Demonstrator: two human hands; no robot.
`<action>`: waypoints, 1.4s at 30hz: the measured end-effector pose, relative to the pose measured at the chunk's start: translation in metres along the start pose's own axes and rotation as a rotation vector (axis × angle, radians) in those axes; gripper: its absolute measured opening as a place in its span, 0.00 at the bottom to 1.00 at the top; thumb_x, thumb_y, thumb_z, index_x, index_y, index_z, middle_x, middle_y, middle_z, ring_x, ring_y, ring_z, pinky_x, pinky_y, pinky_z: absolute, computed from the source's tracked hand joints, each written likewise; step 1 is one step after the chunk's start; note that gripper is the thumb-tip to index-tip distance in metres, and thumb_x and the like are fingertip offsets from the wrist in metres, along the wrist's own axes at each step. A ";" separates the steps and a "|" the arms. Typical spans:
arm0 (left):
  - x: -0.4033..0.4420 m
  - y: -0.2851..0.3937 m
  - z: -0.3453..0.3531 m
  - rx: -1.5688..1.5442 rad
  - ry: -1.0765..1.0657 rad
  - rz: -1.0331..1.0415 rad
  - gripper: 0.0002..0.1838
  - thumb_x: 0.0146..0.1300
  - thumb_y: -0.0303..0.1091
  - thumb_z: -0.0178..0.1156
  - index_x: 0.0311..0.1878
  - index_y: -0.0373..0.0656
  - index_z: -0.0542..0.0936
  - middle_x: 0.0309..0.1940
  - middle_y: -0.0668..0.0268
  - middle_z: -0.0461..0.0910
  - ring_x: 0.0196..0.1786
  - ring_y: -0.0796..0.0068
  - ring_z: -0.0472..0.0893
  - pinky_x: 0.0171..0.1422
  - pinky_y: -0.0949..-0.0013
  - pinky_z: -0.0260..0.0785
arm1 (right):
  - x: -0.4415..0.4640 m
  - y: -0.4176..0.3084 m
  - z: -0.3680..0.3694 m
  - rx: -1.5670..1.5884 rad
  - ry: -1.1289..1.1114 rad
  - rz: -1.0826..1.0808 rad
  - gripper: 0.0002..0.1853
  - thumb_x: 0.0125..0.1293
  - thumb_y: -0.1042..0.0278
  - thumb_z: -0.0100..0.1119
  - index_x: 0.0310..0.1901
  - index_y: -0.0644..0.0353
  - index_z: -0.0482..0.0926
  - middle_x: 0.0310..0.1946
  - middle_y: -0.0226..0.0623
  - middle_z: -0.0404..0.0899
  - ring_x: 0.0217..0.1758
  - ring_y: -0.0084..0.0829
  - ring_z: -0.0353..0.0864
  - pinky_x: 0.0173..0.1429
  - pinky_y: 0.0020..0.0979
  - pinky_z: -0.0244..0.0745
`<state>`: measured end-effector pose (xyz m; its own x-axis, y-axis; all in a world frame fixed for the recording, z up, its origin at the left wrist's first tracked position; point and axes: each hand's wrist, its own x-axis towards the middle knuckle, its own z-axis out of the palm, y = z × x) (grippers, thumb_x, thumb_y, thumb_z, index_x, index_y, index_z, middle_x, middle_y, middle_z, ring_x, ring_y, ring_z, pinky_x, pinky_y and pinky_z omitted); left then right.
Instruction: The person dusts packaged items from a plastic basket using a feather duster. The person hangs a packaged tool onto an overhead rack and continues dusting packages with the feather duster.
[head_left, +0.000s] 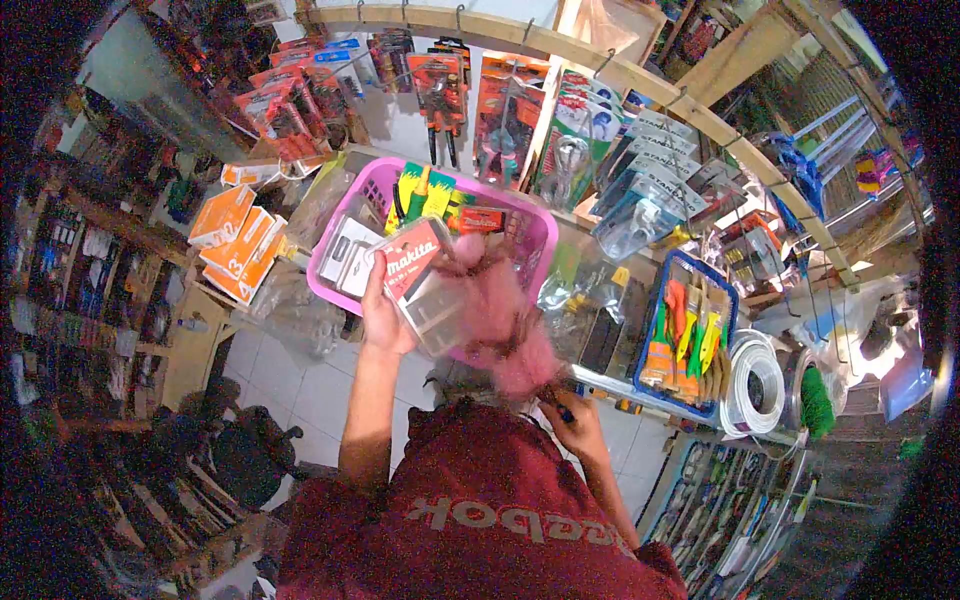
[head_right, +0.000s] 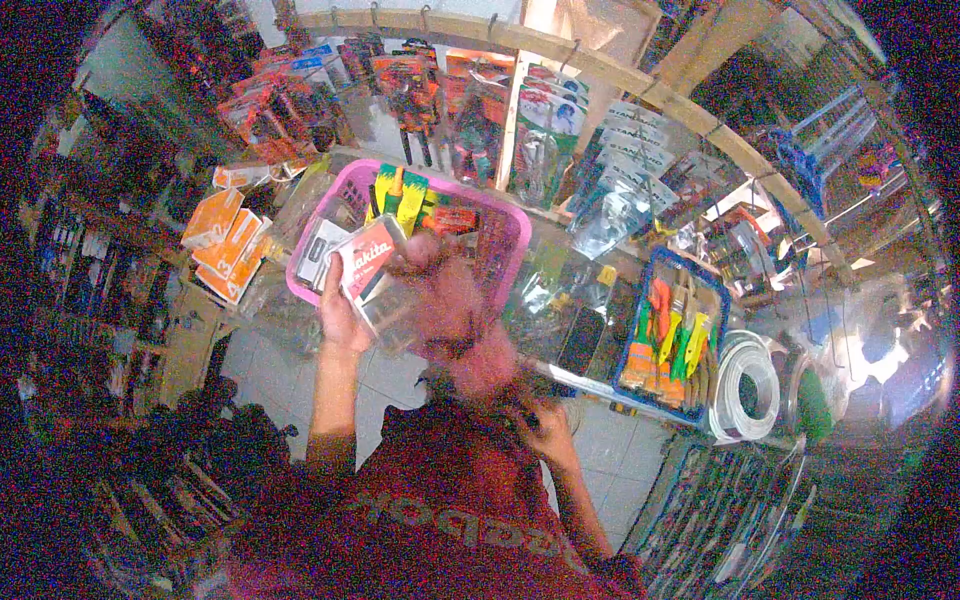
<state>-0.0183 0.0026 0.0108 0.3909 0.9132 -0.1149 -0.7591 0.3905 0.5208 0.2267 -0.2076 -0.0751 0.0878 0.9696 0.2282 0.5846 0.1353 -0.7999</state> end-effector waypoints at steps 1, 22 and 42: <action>0.000 -0.004 0.000 -0.010 -0.009 -0.039 0.31 0.69 0.58 0.37 0.61 0.41 0.68 0.51 0.59 0.77 0.51 0.63 0.79 0.57 0.56 0.71 | 0.008 -0.006 0.001 0.027 0.001 0.033 0.10 0.58 0.71 0.62 0.39 0.66 0.77 0.26 0.42 0.77 0.24 0.31 0.71 0.33 0.29 0.69; 0.020 0.019 0.011 -0.236 -0.194 0.100 0.43 0.63 0.68 0.38 0.70 0.44 0.54 0.66 0.35 0.53 0.66 0.32 0.57 0.71 0.42 0.48 | -0.021 0.023 0.002 -0.068 -0.071 -0.009 0.08 0.52 0.75 0.64 0.35 0.64 0.79 0.36 0.43 0.81 0.35 0.41 0.82 0.38 0.34 0.75; 0.017 -0.006 0.025 0.289 0.036 -0.260 0.33 0.65 0.63 0.41 0.63 0.50 0.69 0.55 0.64 0.75 0.59 0.64 0.73 0.65 0.54 0.60 | 0.040 -0.037 -0.096 -0.039 -0.368 -0.016 0.11 0.50 0.68 0.69 0.32 0.64 0.81 0.26 0.43 0.80 0.25 0.40 0.78 0.31 0.33 0.71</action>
<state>0.0058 0.0132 0.0264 0.5288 0.7934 -0.3015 -0.4570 0.5655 0.6866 0.2861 -0.1932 0.0174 -0.2136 0.9767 0.0203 0.6142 0.1504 -0.7747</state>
